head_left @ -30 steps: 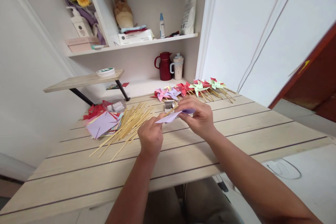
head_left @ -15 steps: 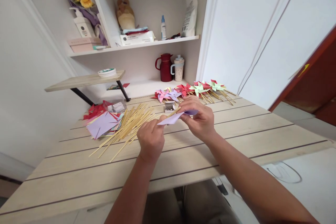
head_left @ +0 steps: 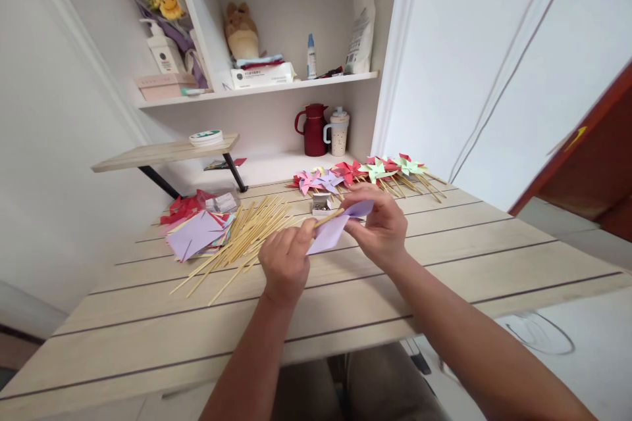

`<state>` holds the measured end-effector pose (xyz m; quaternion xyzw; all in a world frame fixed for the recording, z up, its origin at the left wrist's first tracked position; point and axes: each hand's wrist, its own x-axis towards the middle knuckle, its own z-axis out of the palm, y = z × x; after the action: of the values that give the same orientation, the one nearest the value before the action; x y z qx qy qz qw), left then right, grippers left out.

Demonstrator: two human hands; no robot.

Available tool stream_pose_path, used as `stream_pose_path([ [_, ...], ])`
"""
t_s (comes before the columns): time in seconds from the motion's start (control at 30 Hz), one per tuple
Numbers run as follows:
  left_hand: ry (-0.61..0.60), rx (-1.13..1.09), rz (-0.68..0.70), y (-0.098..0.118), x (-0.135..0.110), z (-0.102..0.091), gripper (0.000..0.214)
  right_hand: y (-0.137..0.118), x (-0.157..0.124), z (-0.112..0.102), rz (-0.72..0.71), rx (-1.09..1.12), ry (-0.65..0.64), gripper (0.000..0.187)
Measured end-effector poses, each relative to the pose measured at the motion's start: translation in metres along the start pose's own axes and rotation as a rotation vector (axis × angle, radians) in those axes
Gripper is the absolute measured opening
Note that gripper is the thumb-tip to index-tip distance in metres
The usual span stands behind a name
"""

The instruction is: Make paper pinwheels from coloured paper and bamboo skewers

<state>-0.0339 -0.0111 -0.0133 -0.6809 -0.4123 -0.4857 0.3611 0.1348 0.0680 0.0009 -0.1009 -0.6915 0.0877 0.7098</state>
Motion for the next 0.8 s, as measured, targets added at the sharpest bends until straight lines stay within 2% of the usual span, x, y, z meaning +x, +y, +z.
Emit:
stream_pose_path([
  [0.1, 0.003, -0.002, 0.010, -0.0006, 0.0002, 0.0006, 0.025, 0.0000, 0.0007, -0.0010, -0.002, 0.007, -0.021, 0.043],
  [0.3, -0.027, 0.027, 0.012, -0.0015, -0.0003, 0.0011, 0.027, -0.0017, 0.0057, -0.0047, -0.072, -0.051, -0.082, 0.016],
  [0.53, 0.008, 0.065, 0.054, -0.0017, 0.0000, 0.0018, 0.027, -0.0045, 0.0069, -0.0052, -0.063, -0.048, -0.105, 0.011],
  [0.8, -0.022, 0.075, 0.070, -0.0015, 0.0007, -0.0002, 0.028, -0.0087, 0.0068, -0.0044, 0.002, -0.049, -0.109, 0.005],
])
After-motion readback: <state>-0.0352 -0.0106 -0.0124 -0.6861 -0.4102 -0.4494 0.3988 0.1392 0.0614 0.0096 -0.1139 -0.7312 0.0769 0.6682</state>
